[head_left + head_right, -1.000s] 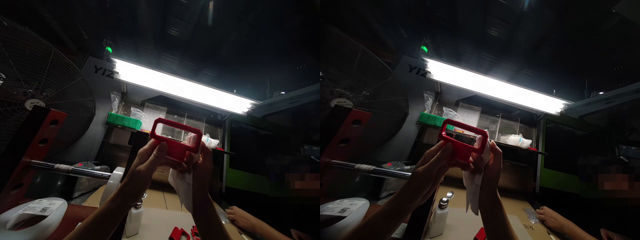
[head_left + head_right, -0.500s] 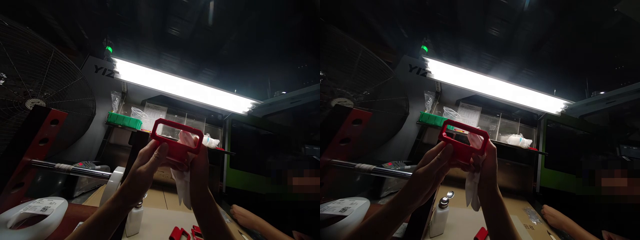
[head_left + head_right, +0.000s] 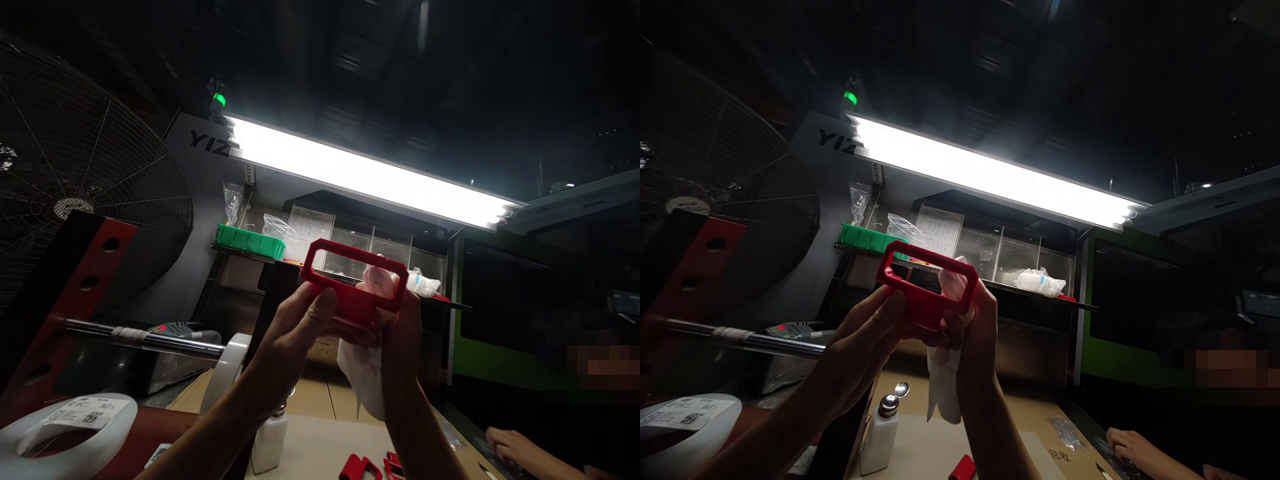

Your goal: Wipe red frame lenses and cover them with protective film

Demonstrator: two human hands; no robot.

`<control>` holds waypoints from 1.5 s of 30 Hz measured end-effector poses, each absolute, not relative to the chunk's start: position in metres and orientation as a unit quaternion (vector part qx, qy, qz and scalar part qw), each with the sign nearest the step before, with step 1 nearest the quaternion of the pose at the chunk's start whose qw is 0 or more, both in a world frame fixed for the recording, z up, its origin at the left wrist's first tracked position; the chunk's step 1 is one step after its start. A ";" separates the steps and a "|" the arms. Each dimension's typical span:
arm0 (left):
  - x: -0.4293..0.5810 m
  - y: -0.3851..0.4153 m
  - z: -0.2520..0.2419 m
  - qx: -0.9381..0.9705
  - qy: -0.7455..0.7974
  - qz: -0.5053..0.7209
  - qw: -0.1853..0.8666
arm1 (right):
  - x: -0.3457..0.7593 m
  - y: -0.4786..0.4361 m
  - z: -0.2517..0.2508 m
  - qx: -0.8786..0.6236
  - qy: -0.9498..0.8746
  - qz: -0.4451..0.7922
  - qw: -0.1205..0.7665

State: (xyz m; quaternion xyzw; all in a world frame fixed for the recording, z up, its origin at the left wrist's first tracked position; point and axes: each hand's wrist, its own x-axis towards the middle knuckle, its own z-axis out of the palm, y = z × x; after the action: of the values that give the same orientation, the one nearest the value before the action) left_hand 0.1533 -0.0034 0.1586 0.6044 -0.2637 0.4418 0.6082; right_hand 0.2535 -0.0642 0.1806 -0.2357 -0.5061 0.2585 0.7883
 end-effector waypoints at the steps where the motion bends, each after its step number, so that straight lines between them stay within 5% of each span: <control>1: 0.153 -0.004 0.158 0.603 -0.263 0.443 0.609 | 0.253 -0.064 0.180 -0.229 -0.516 0.257 0.785; 45: 0.160 0.001 0.155 0.582 -0.253 0.449 0.628 | 0.260 -0.054 0.165 -0.160 -0.530 0.267 0.789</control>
State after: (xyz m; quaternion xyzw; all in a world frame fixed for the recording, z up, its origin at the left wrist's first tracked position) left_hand 0.1603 0.0005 0.1545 0.5824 -0.2534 0.4491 0.6284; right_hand 0.2603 -0.0544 0.1651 -0.1598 -0.5300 0.2668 0.7889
